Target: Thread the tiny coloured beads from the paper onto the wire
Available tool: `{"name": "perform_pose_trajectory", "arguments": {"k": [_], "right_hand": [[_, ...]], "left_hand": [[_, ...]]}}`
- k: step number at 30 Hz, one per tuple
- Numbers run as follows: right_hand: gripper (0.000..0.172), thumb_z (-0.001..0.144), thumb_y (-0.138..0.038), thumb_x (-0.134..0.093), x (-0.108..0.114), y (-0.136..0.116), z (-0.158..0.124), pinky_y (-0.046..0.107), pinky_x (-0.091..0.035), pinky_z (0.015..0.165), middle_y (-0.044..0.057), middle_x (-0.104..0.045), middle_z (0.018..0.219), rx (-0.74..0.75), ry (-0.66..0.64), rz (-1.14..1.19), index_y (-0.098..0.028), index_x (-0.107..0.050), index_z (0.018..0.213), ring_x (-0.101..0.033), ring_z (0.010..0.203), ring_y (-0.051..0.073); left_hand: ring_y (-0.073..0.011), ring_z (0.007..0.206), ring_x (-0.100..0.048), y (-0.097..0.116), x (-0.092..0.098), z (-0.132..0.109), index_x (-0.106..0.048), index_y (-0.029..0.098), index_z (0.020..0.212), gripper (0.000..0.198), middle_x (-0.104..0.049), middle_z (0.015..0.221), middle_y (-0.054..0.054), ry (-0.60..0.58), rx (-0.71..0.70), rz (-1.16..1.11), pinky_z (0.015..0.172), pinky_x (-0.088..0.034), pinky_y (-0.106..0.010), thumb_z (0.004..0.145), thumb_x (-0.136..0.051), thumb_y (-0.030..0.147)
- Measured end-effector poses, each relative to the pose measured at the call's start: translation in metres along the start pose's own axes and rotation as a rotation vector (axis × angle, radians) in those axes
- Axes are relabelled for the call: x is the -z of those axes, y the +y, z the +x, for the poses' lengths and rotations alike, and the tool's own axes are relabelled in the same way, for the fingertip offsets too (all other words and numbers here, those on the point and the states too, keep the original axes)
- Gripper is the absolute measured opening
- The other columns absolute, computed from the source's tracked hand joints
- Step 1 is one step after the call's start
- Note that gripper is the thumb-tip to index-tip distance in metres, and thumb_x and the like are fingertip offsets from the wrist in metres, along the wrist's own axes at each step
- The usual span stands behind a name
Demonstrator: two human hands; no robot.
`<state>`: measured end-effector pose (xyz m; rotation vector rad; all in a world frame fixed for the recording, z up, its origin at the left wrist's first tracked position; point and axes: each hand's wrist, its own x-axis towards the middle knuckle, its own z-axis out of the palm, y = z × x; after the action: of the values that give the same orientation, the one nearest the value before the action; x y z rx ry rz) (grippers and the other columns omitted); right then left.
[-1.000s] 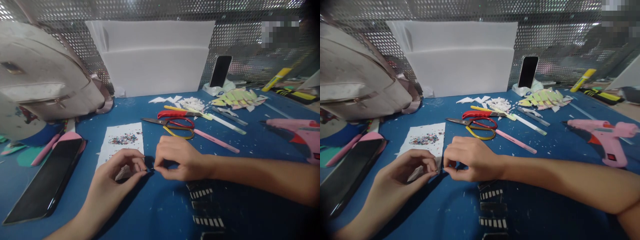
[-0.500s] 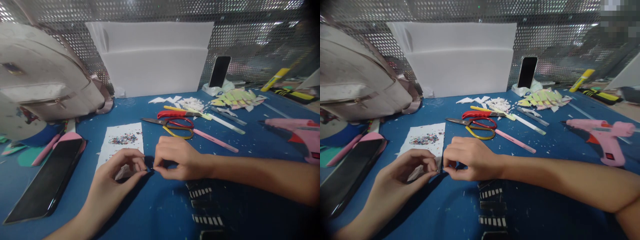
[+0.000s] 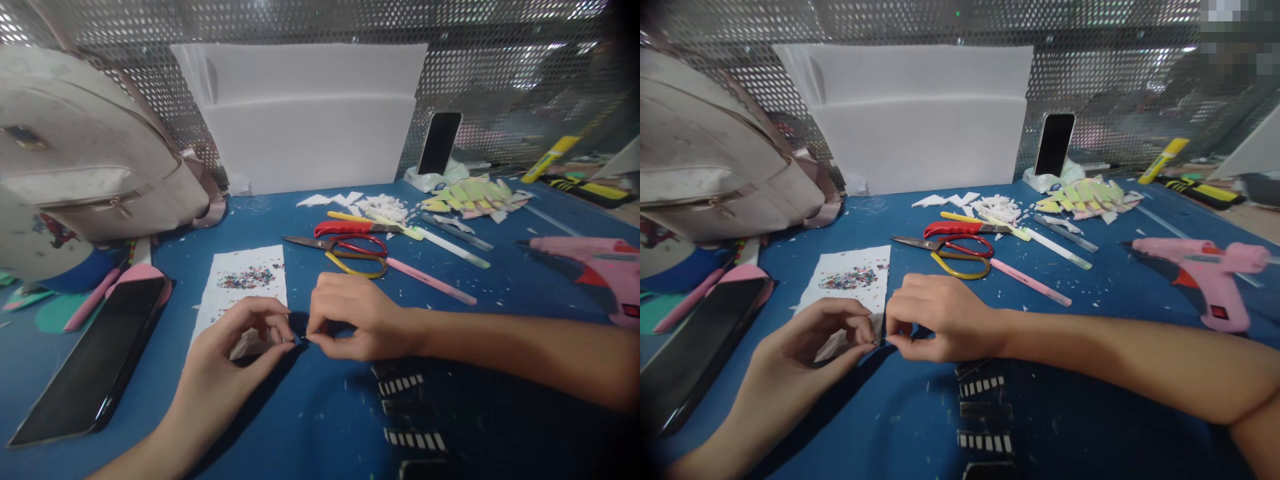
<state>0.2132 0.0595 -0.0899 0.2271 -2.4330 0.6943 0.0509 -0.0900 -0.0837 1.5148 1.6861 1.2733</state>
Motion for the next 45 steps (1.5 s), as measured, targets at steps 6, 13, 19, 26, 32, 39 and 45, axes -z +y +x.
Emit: {"name": "perform_pose_trajectory", "arguments": {"k": [6,13,19,26,32,39,45], "right_hand": [[0.009,0.088,-0.015,-0.055,0.0004,-0.0001,-0.0004,0.026,-0.036,0.068,0.0,-0.058,0.072,-0.002,-0.01,0.0,-0.016,-0.055,0.078,-0.043,0.073,0.012],[0.009,0.088,-0.016,-0.054,0.0004,0.0003,-0.0005,0.027,-0.036,0.069,0.001,-0.058,0.073,-0.004,-0.018,-0.006,-0.017,-0.055,0.079,-0.043,0.073,0.012],[0.01,0.089,-0.016,-0.053,0.0011,-0.0004,0.0,0.026,-0.036,0.07,0.001,-0.057,0.072,-0.004,-0.03,-0.01,-0.017,-0.054,0.079,-0.043,0.073,0.012],[0.011,0.089,-0.015,-0.053,0.0006,-0.001,0.0005,0.026,-0.037,0.069,0.0,-0.056,0.072,0.009,-0.02,0.004,-0.017,-0.054,0.078,-0.043,0.073,0.012],[0.011,0.09,-0.017,-0.052,0.0016,-0.0008,0.0002,0.026,-0.038,0.07,0.0,-0.057,0.073,0.01,-0.043,-0.009,-0.017,-0.053,0.079,-0.043,0.074,0.012],[0.01,0.089,-0.016,-0.053,0.0015,-0.001,0.001,0.026,-0.038,0.069,0.001,-0.058,0.072,0.013,-0.022,0.014,-0.017,-0.055,0.079,-0.044,0.073,0.012],[0.011,0.089,-0.015,-0.053,0.0013,-0.0015,0.0014,0.026,-0.039,0.069,0.001,-0.058,0.071,0.021,-0.022,0.018,-0.017,-0.055,0.078,-0.043,0.072,0.012]], "left_hand": [[-0.0111,0.076,-0.062,0.0,-0.0005,0.0005,-0.057,0.025,0.1,0.021,-0.063,0.08,0.003,-0.01,0.011,-0.005,0.072,-0.051,-0.023,0.083,-0.064,0.014],[-0.0102,0.076,-0.062,0.0016,-0.0001,0.0011,-0.056,0.026,0.101,0.022,-0.063,0.079,0.004,-0.007,-0.003,-0.006,0.071,-0.051,-0.021,0.084,-0.063,0.013],[-0.0095,0.077,-0.062,0.0015,-0.0004,0.0005,-0.056,0.027,0.101,0.023,-0.063,0.08,0.005,-0.009,0.007,-0.012,0.073,-0.05,-0.02,0.084,-0.063,0.012],[-0.011,0.077,-0.062,0.0031,-0.0005,0.0,-0.057,0.025,0.099,0.021,-0.063,0.079,0.004,-0.011,0.011,-0.015,0.072,-0.051,-0.022,0.083,-0.064,0.013],[-0.0117,0.076,-0.062,0.0014,0.0003,-0.0005,-0.057,0.025,0.1,0.021,-0.063,0.08,0.003,-0.002,0.003,-0.011,0.073,-0.051,-0.024,0.083,-0.064,0.013],[-0.0124,0.077,-0.062,0.0008,-0.0007,0.0005,-0.056,0.024,0.101,0.022,-0.063,0.08,0.002,-0.007,0.009,-0.04,0.072,-0.051,-0.025,0.083,-0.064,0.013],[-0.012,0.076,-0.062,0.0008,0.0002,-0.0007,-0.056,0.024,0.101,0.023,-0.064,0.078,0.003,-0.016,0.03,-0.086,0.073,-0.051,-0.025,0.083,-0.064,0.012]]}}
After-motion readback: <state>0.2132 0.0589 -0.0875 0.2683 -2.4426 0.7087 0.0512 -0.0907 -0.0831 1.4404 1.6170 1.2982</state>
